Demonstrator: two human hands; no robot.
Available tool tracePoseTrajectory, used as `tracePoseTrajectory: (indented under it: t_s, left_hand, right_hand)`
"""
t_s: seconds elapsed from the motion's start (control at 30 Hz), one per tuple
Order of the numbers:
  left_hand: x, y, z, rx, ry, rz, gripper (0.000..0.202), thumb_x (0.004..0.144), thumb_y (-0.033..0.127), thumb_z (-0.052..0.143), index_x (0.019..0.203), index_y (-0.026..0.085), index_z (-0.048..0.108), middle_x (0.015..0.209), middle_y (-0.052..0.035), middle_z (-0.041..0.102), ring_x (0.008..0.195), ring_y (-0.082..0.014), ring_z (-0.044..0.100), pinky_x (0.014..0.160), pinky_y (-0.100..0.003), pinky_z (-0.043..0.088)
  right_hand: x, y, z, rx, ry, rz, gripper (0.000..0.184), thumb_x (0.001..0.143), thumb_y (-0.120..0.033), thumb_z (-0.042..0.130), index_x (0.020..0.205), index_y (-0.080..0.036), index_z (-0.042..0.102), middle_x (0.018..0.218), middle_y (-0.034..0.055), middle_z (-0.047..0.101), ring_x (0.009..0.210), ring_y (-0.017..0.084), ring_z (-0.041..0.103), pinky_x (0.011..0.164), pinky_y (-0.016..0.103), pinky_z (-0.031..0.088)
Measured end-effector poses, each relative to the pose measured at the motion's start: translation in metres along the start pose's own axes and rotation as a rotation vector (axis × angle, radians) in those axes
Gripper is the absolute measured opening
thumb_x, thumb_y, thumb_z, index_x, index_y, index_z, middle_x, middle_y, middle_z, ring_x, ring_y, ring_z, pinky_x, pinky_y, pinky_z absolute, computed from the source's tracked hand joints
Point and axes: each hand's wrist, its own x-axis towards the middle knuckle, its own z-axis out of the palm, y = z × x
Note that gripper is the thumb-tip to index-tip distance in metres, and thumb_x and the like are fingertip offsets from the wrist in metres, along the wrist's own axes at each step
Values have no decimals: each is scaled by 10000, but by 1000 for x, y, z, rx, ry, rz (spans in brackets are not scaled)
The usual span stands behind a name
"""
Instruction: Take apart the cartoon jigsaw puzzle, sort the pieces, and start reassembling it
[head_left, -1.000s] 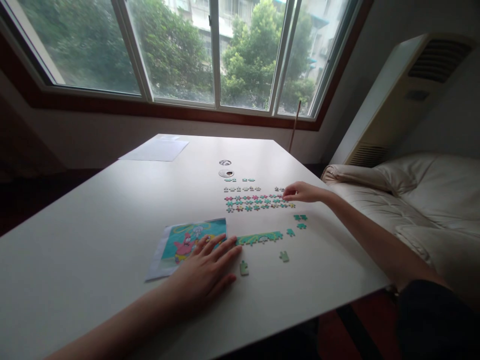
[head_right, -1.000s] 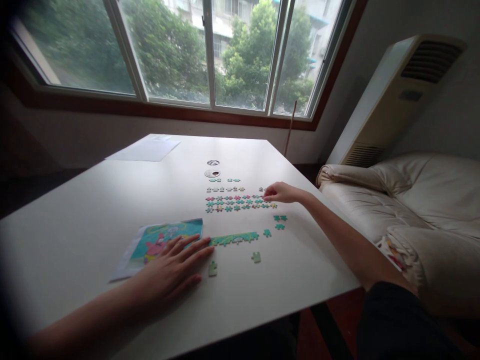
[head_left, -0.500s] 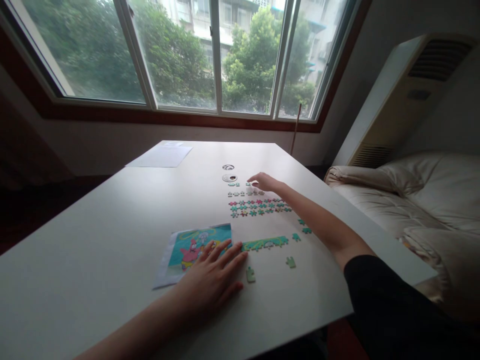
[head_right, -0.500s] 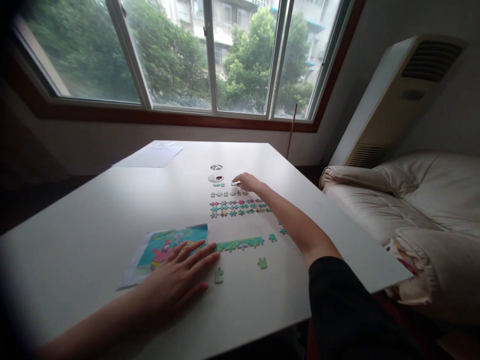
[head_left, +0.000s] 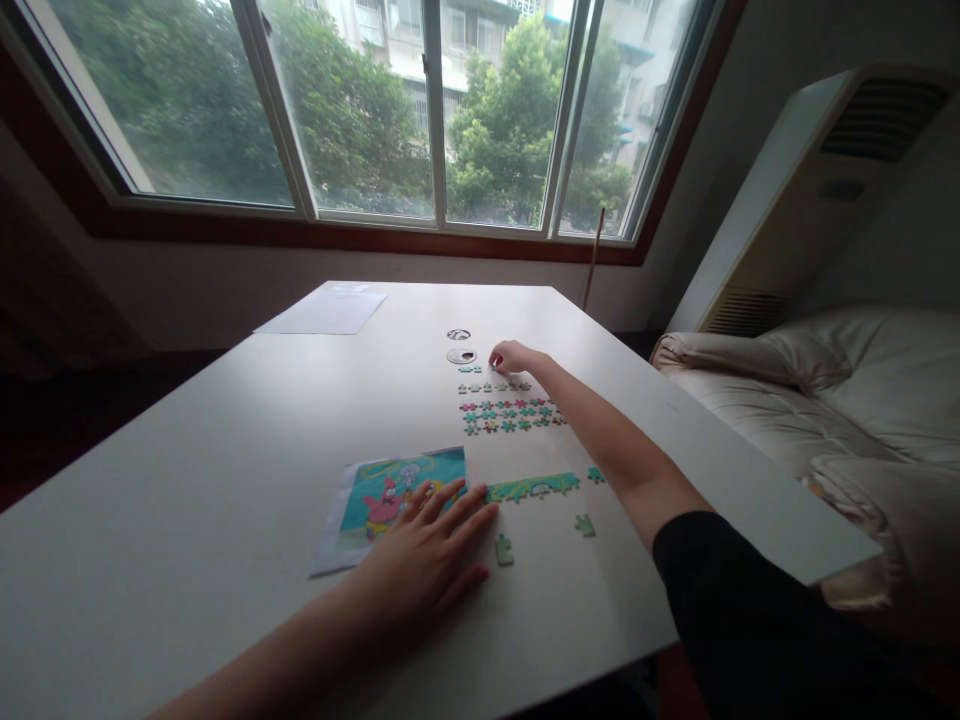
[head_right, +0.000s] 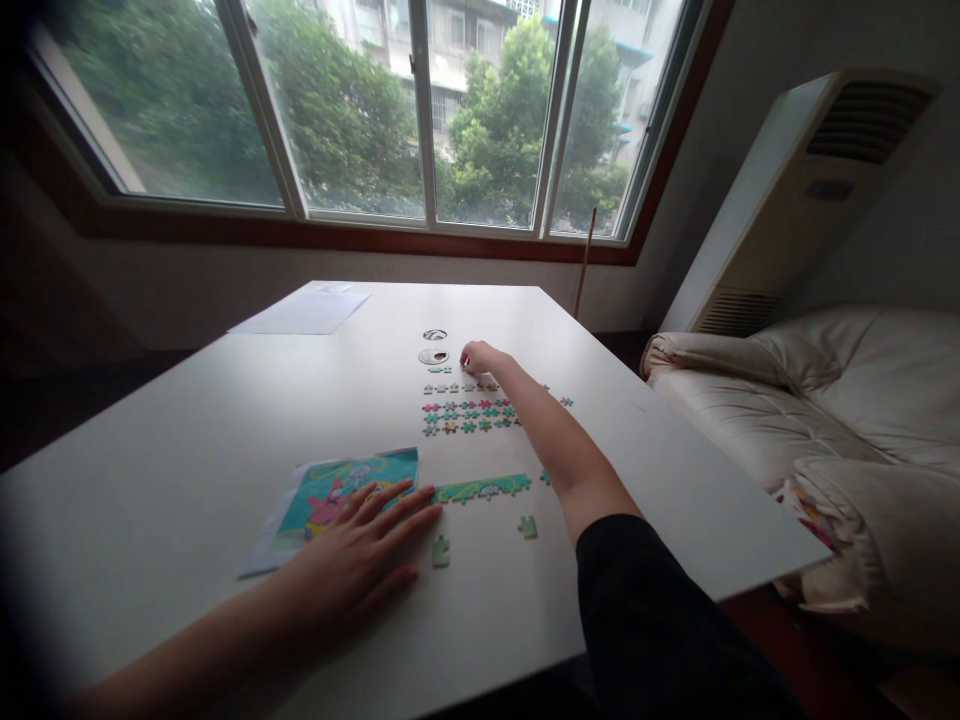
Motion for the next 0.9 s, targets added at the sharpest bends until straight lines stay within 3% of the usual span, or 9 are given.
tracePoseTrajectory:
  t_s: [0.3,0.6,0.8,0.9]
  left_hand:
    - [1,0,2,-5,19,13,479,881,465,268,1321,278,294,1386,-40,290,1228,-314,278,974,-526,237]
    - [0,1,-2,-14,-15,-1,489,883,468,253,1326,262,286,1387,-53,285,1232,-326,269,969,-543,235]
    - [1,2,-1,-18,-23,-6,492,882,471,252,1328,263,282,1392,-52,273,1235,-329,262,974,-549,223]
    - [0,1,0,-18,-25,-1,495,883,473,246,1331,263,275,1394,-50,269,1236,-329,258,974,-547,225]
  right_hand:
    - [4,0,-4,9,-108,95,237,846,-289,478,1016,-135,537,1028,56,551,878,163,550,748,342,472]
    - [8,3,-11,113,-199,70,226,845,-296,481,963,-119,556,960,43,580,827,147,568,720,327,481]
    - [7,0,-11,146,-153,36,309,686,-209,659,975,-116,602,928,67,633,776,155,581,657,226,450]
    - [2,0,-13,149,-97,-6,333,650,-165,667,979,-139,618,958,76,629,766,151,577,613,198,426]
